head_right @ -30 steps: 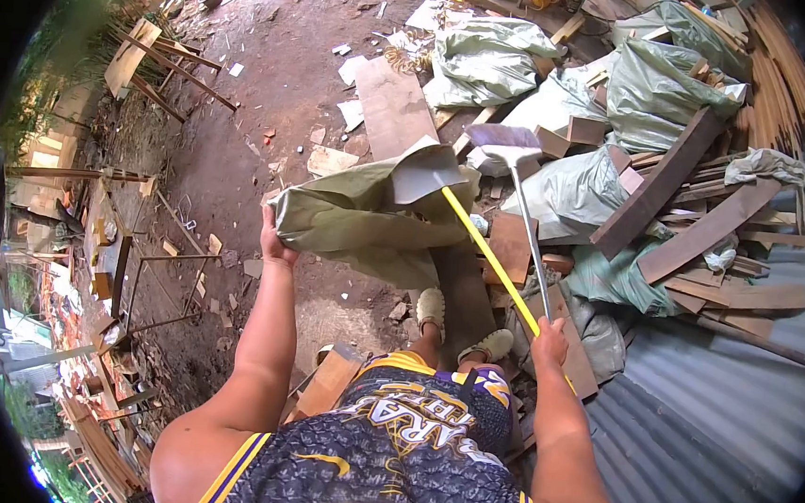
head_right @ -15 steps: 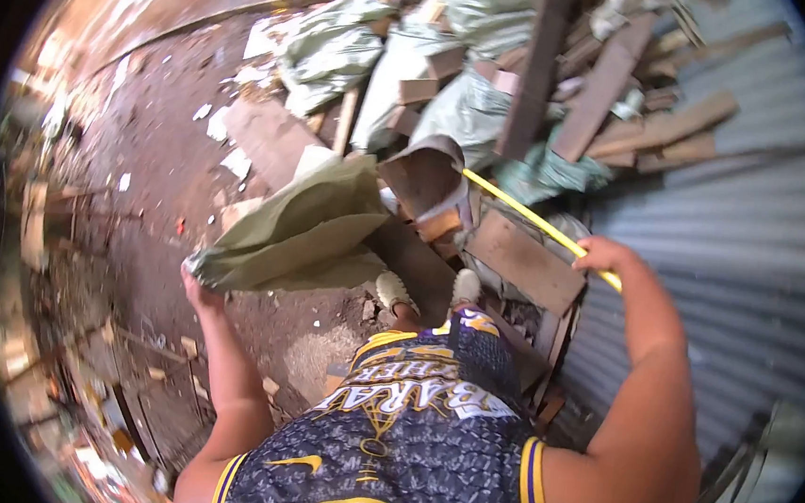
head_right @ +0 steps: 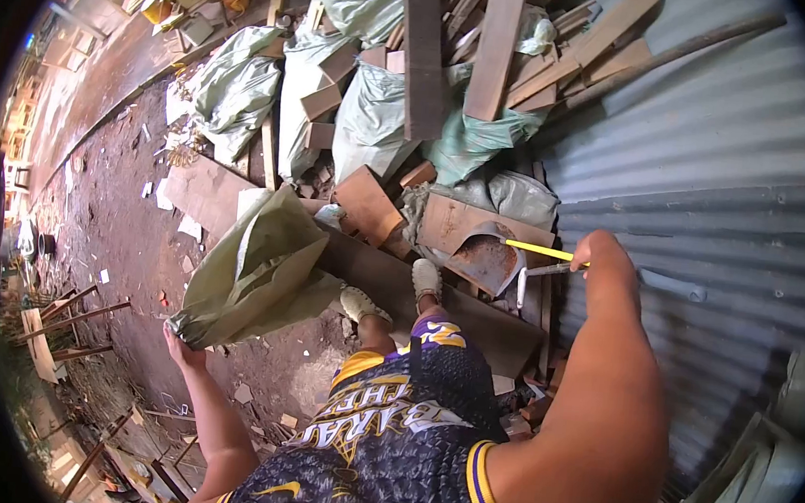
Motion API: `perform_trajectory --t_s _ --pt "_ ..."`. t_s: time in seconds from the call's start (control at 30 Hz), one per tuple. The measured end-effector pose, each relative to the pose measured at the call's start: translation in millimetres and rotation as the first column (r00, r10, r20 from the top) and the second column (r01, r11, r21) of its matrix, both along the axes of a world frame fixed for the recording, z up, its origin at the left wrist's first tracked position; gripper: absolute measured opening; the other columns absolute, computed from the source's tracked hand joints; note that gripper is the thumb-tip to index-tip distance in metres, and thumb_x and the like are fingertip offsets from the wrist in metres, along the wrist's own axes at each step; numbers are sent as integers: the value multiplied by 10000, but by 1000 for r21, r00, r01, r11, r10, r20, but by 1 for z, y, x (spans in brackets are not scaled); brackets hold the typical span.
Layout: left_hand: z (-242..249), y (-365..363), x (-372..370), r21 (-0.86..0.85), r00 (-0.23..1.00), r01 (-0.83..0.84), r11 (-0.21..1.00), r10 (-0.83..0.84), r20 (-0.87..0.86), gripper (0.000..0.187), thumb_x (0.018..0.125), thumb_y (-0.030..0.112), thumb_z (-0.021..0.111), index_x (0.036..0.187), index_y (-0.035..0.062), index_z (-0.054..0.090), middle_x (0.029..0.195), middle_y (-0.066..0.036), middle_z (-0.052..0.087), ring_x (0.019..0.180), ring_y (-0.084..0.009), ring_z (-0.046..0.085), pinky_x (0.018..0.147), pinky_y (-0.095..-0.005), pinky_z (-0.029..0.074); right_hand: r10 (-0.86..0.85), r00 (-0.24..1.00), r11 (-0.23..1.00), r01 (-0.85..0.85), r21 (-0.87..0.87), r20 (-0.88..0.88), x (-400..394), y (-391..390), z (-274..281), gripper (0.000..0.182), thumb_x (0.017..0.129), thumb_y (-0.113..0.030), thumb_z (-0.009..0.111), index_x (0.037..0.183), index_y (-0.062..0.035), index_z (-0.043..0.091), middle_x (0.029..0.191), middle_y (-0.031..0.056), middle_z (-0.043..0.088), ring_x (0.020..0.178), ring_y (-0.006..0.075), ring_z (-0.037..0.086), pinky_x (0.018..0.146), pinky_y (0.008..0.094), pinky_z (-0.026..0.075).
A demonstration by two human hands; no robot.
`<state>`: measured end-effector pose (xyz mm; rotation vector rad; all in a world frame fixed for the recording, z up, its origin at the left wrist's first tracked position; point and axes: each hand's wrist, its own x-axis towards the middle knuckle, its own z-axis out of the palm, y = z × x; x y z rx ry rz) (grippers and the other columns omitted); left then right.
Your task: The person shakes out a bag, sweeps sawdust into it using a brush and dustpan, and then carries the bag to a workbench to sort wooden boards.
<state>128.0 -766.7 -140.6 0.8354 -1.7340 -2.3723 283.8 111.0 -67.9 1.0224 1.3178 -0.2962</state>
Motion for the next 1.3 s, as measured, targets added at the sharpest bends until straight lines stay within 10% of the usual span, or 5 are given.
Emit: perform_trajectory --t_s 0.23,0.43,0.6,0.9,1.3 --pt "4 75 26 -59 998 4 998 0 67 300 981 286 475 1228 115 486 1181 -90 576 1048 -277 601 860 -448 525 -174 982 975 161 152 74 16 99 -47 474 866 -410 638 1244 -128 590 1080 34 690 966 199 651 859 391 503" --pt "12 132 36 -172 989 -56 984 79 128 301 992 280 452 1220 87 489 1192 -98 569 1068 -266 591 889 -421 514 414 884 907 -380 181 -216 -8 175 -80 485 911 -444 567 1201 -59 615 1088 118 678 905 250 676 864 423 516" --pt "23 146 43 -154 994 -1 988 17 106 325 988 282 454 1245 84 480 1202 -98 566 1064 -265 595 884 -422 518 527 847 836 -502 222 -70 -4 240 -46 711 838 -657 529 1327 -142 548 1402 114 489 1304 306 445 1075 430 368" --pt "26 157 45 -137 989 -73 988 89 119 325 983 286 465 1251 102 477 1212 -106 556 1093 -288 573 885 -433 514 440 889 867 -384 319 -127 30 270 49 765 828 -690 512 1345 -127 529 1448 154 420 1334 337 403 1089 445 351" --pt "39 165 34 -139 988 -51 989 71 138 346 983 297 459 1277 115 479 1196 -89 574 1058 -267 593 865 -430 518 281 948 887 -199 417 -147 15 269 41 441 882 -420 486 1021 -50 681 943 130 687 799 247 644 761 383 497"
